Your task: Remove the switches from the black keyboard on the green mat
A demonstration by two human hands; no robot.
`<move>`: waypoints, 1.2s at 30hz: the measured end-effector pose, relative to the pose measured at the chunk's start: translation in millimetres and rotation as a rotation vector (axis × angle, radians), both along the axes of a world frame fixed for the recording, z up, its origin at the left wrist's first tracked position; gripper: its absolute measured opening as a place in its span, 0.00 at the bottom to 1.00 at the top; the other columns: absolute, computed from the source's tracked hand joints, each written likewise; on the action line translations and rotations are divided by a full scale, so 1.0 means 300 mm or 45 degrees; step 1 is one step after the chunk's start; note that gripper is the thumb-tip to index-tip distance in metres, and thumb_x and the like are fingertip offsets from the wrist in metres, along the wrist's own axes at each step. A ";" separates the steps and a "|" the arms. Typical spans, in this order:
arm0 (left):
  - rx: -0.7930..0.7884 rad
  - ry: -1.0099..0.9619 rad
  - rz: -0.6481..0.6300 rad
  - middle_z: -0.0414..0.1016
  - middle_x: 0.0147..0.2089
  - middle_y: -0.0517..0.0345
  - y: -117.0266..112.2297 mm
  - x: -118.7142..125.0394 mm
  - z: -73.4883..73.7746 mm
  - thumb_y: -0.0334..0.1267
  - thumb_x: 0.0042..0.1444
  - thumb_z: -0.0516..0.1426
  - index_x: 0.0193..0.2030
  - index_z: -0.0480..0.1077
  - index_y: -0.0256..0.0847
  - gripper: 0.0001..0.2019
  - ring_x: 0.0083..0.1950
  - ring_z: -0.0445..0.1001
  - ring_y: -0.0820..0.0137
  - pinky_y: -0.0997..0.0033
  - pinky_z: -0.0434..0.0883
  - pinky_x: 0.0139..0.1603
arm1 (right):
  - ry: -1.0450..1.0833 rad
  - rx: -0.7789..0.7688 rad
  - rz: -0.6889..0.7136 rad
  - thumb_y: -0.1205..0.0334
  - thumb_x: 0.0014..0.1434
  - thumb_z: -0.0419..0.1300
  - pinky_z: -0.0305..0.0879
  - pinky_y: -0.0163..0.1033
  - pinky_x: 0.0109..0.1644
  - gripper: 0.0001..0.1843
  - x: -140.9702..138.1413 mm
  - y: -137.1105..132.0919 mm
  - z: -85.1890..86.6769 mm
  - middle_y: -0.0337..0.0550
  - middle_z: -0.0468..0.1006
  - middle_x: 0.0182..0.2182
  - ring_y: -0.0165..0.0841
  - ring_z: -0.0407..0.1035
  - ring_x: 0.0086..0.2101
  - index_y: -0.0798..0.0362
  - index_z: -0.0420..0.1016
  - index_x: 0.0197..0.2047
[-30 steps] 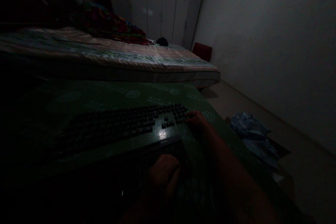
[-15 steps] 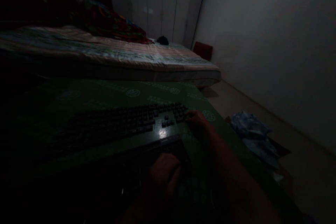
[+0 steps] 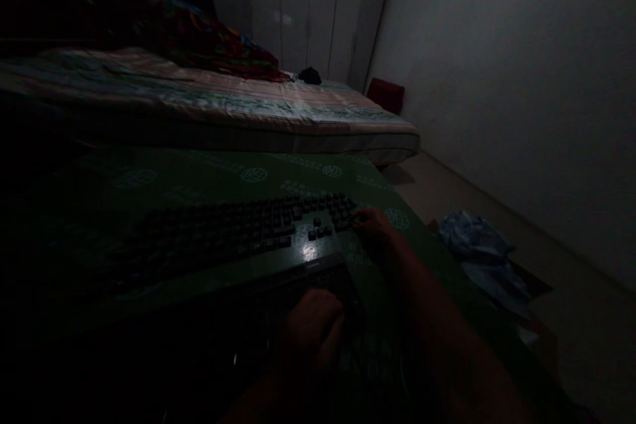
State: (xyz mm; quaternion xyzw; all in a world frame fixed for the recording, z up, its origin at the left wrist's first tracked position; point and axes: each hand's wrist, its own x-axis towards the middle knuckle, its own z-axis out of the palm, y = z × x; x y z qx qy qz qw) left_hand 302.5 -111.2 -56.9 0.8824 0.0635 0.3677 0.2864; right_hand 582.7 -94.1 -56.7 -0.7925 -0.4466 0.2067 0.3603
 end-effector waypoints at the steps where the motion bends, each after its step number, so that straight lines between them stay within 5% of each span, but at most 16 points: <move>1: -0.005 0.001 0.002 0.69 0.29 0.54 0.000 0.000 -0.001 0.26 0.56 0.49 0.31 0.66 0.37 0.07 0.33 0.66 0.69 0.69 0.65 0.33 | 0.001 -0.001 -0.004 0.65 0.40 0.63 0.56 0.33 0.28 0.17 -0.001 -0.001 0.000 0.40 0.73 0.24 0.30 0.64 0.25 0.55 0.80 0.37; 23: 0.030 0.010 0.011 0.69 0.28 0.54 0.000 0.003 -0.001 0.26 0.56 0.48 0.30 0.66 0.36 0.08 0.32 0.65 0.69 0.69 0.65 0.31 | 0.035 0.156 -0.204 0.57 0.42 0.61 0.59 0.33 0.24 0.14 -0.014 -0.030 -0.011 0.42 0.74 0.24 0.29 0.66 0.23 0.56 0.78 0.32; 36: 0.019 0.049 0.011 0.70 0.29 0.54 -0.005 0.002 0.000 0.26 0.54 0.49 0.30 0.66 0.36 0.07 0.33 0.66 0.69 0.69 0.65 0.31 | -0.092 0.119 -0.052 0.61 0.42 0.62 0.58 0.32 0.25 0.18 -0.021 -0.016 -0.021 0.40 0.74 0.23 0.29 0.64 0.23 0.56 0.79 0.39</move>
